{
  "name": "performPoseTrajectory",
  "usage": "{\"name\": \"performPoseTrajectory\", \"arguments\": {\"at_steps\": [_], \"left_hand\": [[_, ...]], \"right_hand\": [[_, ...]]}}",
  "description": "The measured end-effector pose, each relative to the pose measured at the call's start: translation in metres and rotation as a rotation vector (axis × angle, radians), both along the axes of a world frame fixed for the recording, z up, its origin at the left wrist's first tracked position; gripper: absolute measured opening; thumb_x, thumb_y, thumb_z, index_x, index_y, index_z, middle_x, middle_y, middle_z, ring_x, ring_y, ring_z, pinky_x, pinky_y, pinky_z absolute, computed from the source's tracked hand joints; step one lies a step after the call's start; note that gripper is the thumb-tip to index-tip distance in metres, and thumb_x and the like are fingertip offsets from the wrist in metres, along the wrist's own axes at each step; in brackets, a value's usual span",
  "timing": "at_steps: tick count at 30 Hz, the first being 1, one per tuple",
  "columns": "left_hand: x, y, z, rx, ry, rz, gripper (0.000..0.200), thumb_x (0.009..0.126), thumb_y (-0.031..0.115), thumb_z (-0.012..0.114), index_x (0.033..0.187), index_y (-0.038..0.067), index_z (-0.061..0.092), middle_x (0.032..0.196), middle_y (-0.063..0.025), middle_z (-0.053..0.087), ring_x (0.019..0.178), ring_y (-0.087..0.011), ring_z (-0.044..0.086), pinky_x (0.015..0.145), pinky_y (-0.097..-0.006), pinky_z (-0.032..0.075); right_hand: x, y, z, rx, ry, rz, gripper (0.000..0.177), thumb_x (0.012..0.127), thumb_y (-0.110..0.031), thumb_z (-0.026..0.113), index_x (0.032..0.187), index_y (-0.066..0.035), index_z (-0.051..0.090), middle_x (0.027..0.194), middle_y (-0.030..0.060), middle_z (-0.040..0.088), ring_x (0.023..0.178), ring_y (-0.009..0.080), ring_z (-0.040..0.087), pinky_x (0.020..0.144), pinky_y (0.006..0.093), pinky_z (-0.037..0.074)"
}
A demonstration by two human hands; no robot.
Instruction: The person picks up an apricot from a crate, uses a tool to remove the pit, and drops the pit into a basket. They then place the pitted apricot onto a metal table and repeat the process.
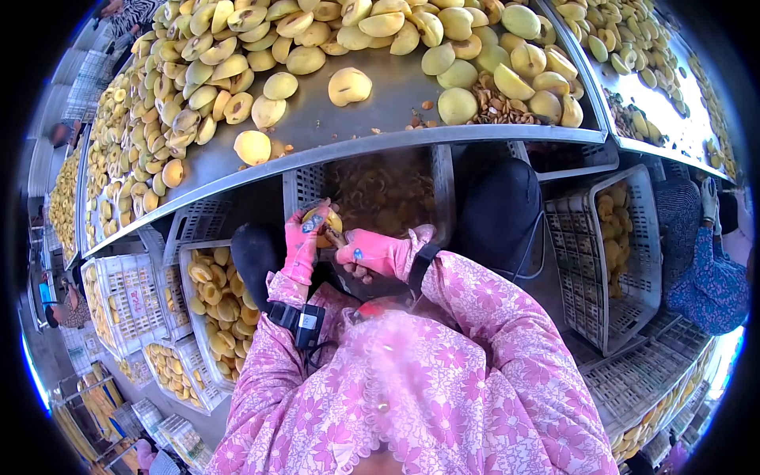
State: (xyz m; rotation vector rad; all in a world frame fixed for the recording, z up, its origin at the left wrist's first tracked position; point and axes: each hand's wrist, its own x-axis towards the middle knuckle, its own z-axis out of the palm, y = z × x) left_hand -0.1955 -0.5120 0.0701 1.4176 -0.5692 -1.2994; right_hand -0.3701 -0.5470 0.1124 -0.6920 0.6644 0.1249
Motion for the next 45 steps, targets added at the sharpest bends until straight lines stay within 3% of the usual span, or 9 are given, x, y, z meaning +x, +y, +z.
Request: {"name": "performPoseTrajectory", "arguments": {"at_steps": [7,11,23,31,35,37,39,40,45], "left_hand": [[-0.002,-0.002,-0.007,-0.082,-0.150,0.064,0.029,0.082,0.011,0.068,0.106,-0.005,0.061,0.098,-0.0143,0.066,0.089,-0.0182,0.063,0.080,-0.0270,0.050],[-0.005,0.000,0.002,-0.119,-0.146,0.132,0.028,0.081,0.009,0.068,0.105,-0.004,0.062,0.099,-0.0127,0.066,0.088,-0.0167,0.063,0.079,-0.0264,0.050],[-0.011,-0.005,0.011,-0.097,0.101,0.167,0.041,0.080,0.018,0.070,0.113,-0.002,0.056,0.099,-0.0133,0.064,0.083,-0.0196,0.064,0.073,-0.0303,0.053],[-0.012,-0.005,0.001,-0.110,0.452,0.242,0.036,0.087,0.026,0.061,0.116,0.005,0.056,0.104,-0.0115,0.062,0.087,-0.0220,0.062,0.074,-0.0392,0.054],[0.000,-0.004,0.012,-0.054,0.240,0.187,0.036,0.089,0.026,0.057,0.115,0.001,0.055,0.106,-0.0112,0.062,0.093,-0.0221,0.061,0.081,-0.0353,0.051],[0.002,0.006,0.011,-0.247,-0.364,0.048,0.034,0.089,0.024,0.055,0.112,-0.001,0.057,0.104,-0.0115,0.062,0.094,-0.0205,0.061,0.082,-0.0310,0.050],[0.004,0.005,0.030,-0.186,-0.266,0.069,0.034,0.089,0.024,0.054,0.111,-0.001,0.058,0.103,-0.0116,0.062,0.095,-0.0206,0.061,0.083,-0.0307,0.049],[0.002,0.005,0.048,0.001,0.340,0.256,0.034,0.089,0.023,0.055,0.112,-0.002,0.057,0.104,-0.0118,0.062,0.096,-0.0222,0.061,0.085,-0.0315,0.048],[0.028,0.031,0.075,-0.123,0.188,0.217,0.035,0.087,0.017,0.057,0.114,-0.004,0.055,0.104,-0.0152,0.062,0.094,-0.0241,0.062,0.085,-0.0323,0.049]], "right_hand": [[0.012,0.010,-0.002,-0.994,0.263,0.181,0.028,0.082,-0.018,0.053,0.100,0.003,0.051,0.073,0.0097,0.056,0.051,0.0179,0.054,0.046,0.0355,0.044],[0.021,0.010,0.018,-0.224,0.192,-0.059,0.013,0.081,-0.015,0.053,0.088,-0.003,0.051,0.066,0.0036,0.050,0.044,0.0134,0.044,0.042,0.0318,0.038],[0.013,0.007,0.021,0.255,-0.102,-0.151,0.019,0.084,-0.015,0.055,0.067,-0.011,0.046,0.055,-0.0038,0.041,0.040,0.0058,0.037,0.037,0.0212,0.030],[0.013,0.020,0.016,0.309,-0.306,-0.245,0.011,0.084,-0.016,0.056,0.082,-0.008,0.049,0.054,-0.0038,0.040,0.037,0.0062,0.037,0.033,0.0213,0.030],[-0.003,0.011,0.031,0.223,-0.391,-0.268,0.016,0.082,-0.017,0.057,0.088,-0.005,0.049,0.053,-0.0028,0.039,0.036,0.0070,0.037,0.032,0.0215,0.030],[-0.005,0.008,0.030,0.087,-0.167,-0.265,0.015,0.083,-0.017,0.055,0.089,-0.006,0.047,0.057,-0.0014,0.042,0.040,0.0080,0.039,0.035,0.0241,0.033],[0.001,0.009,0.028,-0.021,0.101,-0.282,0.013,0.084,-0.017,0.055,0.089,-0.007,0.047,0.060,-0.0006,0.044,0.042,0.0087,0.040,0.037,0.0258,0.035],[0.001,0.009,0.032,-0.025,0.057,-0.241,0.013,0.085,-0.016,0.055,0.089,-0.009,0.045,0.064,0.0002,0.045,0.044,0.0092,0.040,0.040,0.0278,0.036],[-0.009,0.012,0.062,-0.076,0.018,-0.309,0.016,0.085,-0.017,0.056,0.091,-0.009,0.043,0.063,0.0000,0.045,0.043,0.0085,0.039,0.039,0.0259,0.034]]}}
